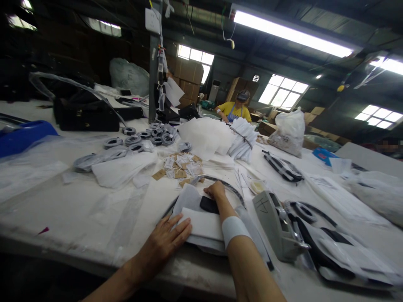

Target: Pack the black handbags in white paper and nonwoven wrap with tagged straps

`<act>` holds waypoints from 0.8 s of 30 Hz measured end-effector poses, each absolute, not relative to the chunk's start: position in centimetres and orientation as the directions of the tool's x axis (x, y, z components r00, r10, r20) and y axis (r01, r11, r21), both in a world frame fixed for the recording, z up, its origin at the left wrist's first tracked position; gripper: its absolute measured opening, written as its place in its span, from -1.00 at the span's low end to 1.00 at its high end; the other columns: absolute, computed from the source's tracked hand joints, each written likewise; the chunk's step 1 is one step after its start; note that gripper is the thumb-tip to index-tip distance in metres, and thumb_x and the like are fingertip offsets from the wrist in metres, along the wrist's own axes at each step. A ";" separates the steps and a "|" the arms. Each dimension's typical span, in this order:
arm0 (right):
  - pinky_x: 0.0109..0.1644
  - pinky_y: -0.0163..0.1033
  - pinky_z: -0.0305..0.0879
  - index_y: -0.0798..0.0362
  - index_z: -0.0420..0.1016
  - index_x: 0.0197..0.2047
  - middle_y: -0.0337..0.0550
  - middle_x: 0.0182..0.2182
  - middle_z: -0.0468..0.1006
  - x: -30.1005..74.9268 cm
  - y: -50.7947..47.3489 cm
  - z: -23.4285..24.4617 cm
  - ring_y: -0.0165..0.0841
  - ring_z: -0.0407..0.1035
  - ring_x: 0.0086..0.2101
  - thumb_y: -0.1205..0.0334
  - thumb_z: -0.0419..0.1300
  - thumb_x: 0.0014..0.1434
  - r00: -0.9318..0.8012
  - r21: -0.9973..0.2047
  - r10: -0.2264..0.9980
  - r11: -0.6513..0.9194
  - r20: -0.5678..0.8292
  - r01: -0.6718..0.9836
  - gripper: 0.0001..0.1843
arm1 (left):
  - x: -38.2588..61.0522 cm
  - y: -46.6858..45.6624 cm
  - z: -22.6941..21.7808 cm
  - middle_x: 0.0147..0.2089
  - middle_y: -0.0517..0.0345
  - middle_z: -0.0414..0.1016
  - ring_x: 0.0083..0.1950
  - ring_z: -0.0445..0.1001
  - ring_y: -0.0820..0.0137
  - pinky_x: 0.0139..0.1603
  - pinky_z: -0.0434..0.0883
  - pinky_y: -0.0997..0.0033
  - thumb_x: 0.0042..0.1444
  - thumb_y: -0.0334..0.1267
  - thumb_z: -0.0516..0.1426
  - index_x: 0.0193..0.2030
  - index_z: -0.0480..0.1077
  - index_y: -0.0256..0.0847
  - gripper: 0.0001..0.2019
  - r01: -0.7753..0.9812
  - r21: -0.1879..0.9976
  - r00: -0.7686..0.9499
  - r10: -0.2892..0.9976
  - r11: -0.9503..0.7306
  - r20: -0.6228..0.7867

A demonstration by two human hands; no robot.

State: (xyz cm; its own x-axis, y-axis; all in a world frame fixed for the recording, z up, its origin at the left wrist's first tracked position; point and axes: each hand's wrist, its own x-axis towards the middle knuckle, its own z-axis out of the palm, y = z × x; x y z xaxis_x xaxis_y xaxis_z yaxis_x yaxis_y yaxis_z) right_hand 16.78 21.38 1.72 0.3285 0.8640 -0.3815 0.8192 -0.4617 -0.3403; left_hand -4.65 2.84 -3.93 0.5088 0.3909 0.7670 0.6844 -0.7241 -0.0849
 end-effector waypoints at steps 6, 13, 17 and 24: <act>-0.05 -0.04 0.45 0.09 0.39 0.09 -0.04 0.02 0.46 16.5 21.8 1.3 -0.25 0.44 -0.10 0.13 0.17 0.32 0.303 -0.337 0.786 -0.531 -0.540 0.778 -0.66 | -4.6 2.7 -4.2 0.18 -0.03 0.45 0.26 0.32 0.16 0.20 0.32 0.04 0.36 -0.38 -0.12 0.17 0.37 -0.19 -0.64 0.696 -0.058 0.473 0.396 -0.715 0.787; -0.37 -0.28 0.41 0.16 0.51 -0.31 -0.17 -0.46 0.56 16.3 22.0 1.4 -0.37 0.47 -0.45 0.08 0.32 0.17 0.276 -0.356 0.841 -0.463 -0.465 0.812 -0.72 | -4.7 2.5 -3.9 0.17 -0.02 0.46 0.27 0.31 0.18 0.21 0.32 0.07 0.37 -0.37 -0.13 0.19 0.36 -0.19 -0.62 0.695 -0.039 0.477 0.420 -0.718 0.772; -0.44 -0.31 0.34 0.14 0.54 -0.42 -0.19 -0.65 0.50 16.4 22.4 1.3 -0.29 0.48 -0.51 0.13 0.46 -0.06 0.287 -0.339 0.882 -0.418 -0.373 0.843 -0.72 | -4.8 2.5 -3.9 0.18 -0.03 0.45 0.27 0.31 0.18 0.22 0.32 0.07 0.37 -0.37 -0.14 0.20 0.35 -0.19 -0.62 0.693 -0.049 0.487 0.418 -0.719 0.767; -0.27 -0.32 0.40 0.15 0.55 -0.29 -0.12 -0.46 0.60 17.3 22.7 1.4 -0.28 0.54 -0.34 0.13 0.50 -0.13 0.289 -0.316 0.925 -0.358 -0.245 0.879 -0.62 | -4.6 2.8 -4.3 0.16 -0.06 0.46 0.24 0.35 0.18 0.22 0.31 0.05 0.37 -0.37 -0.12 0.18 0.36 -0.20 -0.64 0.704 -0.061 0.463 0.391 -0.708 0.796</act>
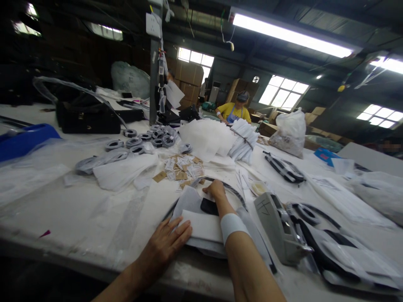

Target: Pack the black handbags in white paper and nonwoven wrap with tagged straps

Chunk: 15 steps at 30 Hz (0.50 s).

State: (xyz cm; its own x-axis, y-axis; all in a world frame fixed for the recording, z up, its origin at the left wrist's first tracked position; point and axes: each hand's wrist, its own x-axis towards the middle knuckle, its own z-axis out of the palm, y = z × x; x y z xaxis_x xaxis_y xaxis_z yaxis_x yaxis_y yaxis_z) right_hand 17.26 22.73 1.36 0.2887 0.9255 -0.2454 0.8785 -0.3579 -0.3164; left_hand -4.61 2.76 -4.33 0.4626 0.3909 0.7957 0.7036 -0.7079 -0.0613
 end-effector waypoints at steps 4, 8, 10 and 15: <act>-0.17 -0.18 0.45 0.16 0.51 -0.22 -0.13 -0.28 0.59 17.4 23.0 1.2 -0.35 0.50 -0.29 0.10 0.31 0.19 0.288 -0.267 0.927 -0.348 -0.239 0.899 -0.74 | -4.5 2.9 -4.5 0.15 -0.03 0.47 0.25 0.34 0.18 0.22 0.31 0.05 0.37 -0.37 -0.12 0.17 0.37 -0.19 -0.64 0.702 -0.063 0.454 0.378 -0.709 0.807; -0.12 -0.13 0.46 0.13 0.47 -0.06 -0.11 -0.13 0.53 17.4 23.1 0.8 -0.33 0.47 -0.21 0.12 0.19 0.31 0.279 -0.252 0.927 -0.340 -0.250 0.906 -0.74 | -4.3 3.0 -4.7 0.15 -0.03 0.47 0.24 0.35 0.20 0.21 0.32 0.07 0.36 -0.38 -0.11 0.16 0.37 -0.19 -0.65 0.709 -0.070 0.438 0.360 -0.702 0.824; -0.10 -0.11 0.46 0.11 0.46 -0.02 -0.09 -0.09 0.51 17.4 23.1 0.7 -0.31 0.46 -0.17 0.13 0.19 0.31 0.273 -0.250 0.926 -0.338 -0.262 0.907 -0.73 | -4.3 3.0 -4.7 0.14 -0.01 0.48 0.24 0.35 0.20 0.20 0.32 0.07 0.36 -0.38 -0.13 0.15 0.39 -0.19 -0.64 0.705 -0.061 0.432 0.361 -0.706 0.826; -0.09 -0.08 0.46 0.12 0.43 0.03 -0.07 -0.05 0.49 17.3 23.3 0.6 -0.28 0.45 -0.14 0.13 0.19 0.30 0.287 -0.244 0.909 -0.365 -0.303 0.898 -0.69 | -4.5 2.9 -4.2 0.14 0.01 0.49 0.22 0.36 0.21 0.19 0.35 0.09 0.36 -0.38 -0.12 0.14 0.40 -0.19 -0.64 0.705 -0.058 0.435 0.366 -0.706 0.823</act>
